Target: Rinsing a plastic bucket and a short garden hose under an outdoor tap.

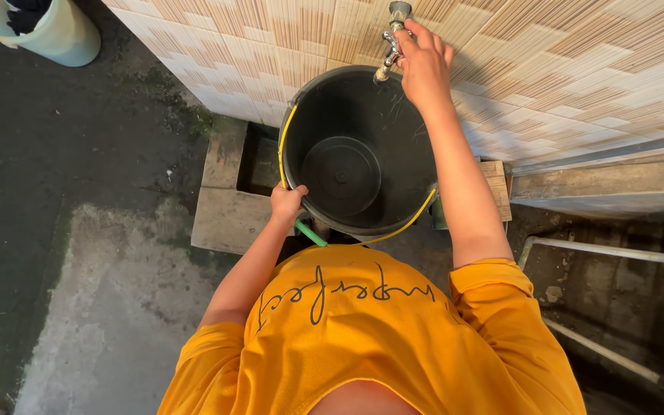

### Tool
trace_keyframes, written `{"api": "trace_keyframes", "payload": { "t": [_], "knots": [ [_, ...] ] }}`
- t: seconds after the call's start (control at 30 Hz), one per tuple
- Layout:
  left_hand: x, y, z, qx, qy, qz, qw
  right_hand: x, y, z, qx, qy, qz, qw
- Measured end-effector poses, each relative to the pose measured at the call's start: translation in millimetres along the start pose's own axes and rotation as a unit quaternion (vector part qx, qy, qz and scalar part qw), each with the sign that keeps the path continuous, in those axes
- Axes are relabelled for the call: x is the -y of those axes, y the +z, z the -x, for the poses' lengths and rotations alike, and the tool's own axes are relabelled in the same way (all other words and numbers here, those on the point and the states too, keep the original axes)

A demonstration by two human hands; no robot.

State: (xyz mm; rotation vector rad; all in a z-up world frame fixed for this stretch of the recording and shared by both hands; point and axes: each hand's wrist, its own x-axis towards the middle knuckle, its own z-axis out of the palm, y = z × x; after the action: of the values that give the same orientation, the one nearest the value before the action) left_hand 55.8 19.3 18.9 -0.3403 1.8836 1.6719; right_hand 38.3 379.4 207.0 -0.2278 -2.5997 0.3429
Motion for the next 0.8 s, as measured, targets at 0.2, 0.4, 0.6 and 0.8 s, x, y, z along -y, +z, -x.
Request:
{"api": "trace_keyframes", "payload": {
  "t": [0.2, 0.4, 0.6, 0.8],
  "knots": [
    [4, 14, 5, -0.006, -0.004, -0.013, 1.000, 11, -16, -3, 0.013, -0.012, -0.011, 1.000],
    [-5, 25, 16, -0.012, -0.025, -0.015, 1.000, 4, -13, -2, 0.006, -0.030, -0.025, 0.999],
    [6, 29, 15, -0.014, -0.016, -0.006, 1.000, 19, -9, 10, -0.083, -0.022, -0.233, 0.969],
    [16, 30, 16, 0.005, -0.019, 0.039, 0.999, -73, 163, 76, -0.067, 0.436, -0.731, 0.521]
  ]
}}
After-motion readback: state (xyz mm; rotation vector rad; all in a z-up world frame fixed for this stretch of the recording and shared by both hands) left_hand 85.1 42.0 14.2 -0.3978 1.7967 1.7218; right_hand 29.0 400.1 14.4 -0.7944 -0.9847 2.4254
